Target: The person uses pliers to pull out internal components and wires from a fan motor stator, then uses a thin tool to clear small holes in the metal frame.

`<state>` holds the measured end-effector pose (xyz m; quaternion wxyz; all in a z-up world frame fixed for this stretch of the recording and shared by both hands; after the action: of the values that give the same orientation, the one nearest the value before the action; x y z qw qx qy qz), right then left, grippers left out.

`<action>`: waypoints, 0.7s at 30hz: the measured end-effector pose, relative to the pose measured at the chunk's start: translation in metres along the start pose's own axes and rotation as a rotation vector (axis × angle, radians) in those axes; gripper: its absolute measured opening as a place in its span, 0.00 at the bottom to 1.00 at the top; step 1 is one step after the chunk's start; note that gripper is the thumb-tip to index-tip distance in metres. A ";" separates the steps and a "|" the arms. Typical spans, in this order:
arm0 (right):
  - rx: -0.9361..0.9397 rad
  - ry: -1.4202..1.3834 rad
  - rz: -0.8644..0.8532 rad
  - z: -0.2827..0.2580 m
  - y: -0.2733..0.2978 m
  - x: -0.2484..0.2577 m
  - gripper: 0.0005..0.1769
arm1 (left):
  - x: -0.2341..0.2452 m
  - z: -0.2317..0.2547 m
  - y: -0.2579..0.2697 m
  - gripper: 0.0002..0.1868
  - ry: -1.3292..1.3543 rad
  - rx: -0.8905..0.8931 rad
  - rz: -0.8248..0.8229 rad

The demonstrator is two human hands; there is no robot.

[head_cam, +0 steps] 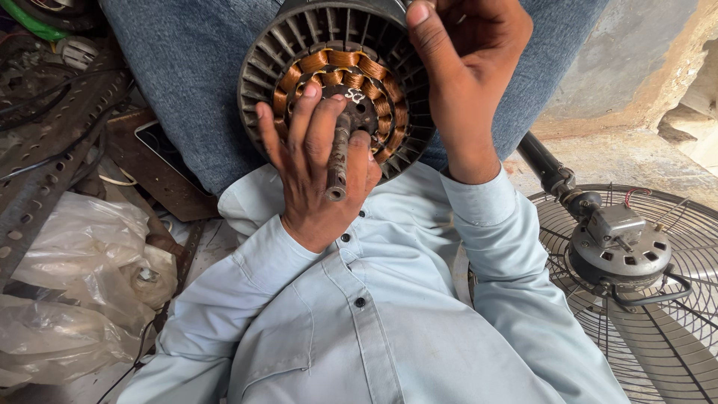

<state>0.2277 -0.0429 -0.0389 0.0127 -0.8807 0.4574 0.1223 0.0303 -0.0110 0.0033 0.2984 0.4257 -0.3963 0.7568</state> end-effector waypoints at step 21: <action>0.685 0.694 -0.168 -0.030 0.023 -0.031 0.10 | -0.008 -0.018 0.005 0.05 0.189 -0.035 0.003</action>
<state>0.1982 -0.0349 -0.0010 0.1582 -0.8485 0.3762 -0.3368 0.0224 0.0004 -0.0111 0.3409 0.3465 -0.3799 0.7870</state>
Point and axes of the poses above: each hand's wrist, its own y-axis away from the middle knuckle, its own x-axis out of the back of the hand, z = x × y, the point moved 2 cm from there along -y, towards the middle knuckle, and after that the axes turned 12 degrees about z, right-handed, at the moved point
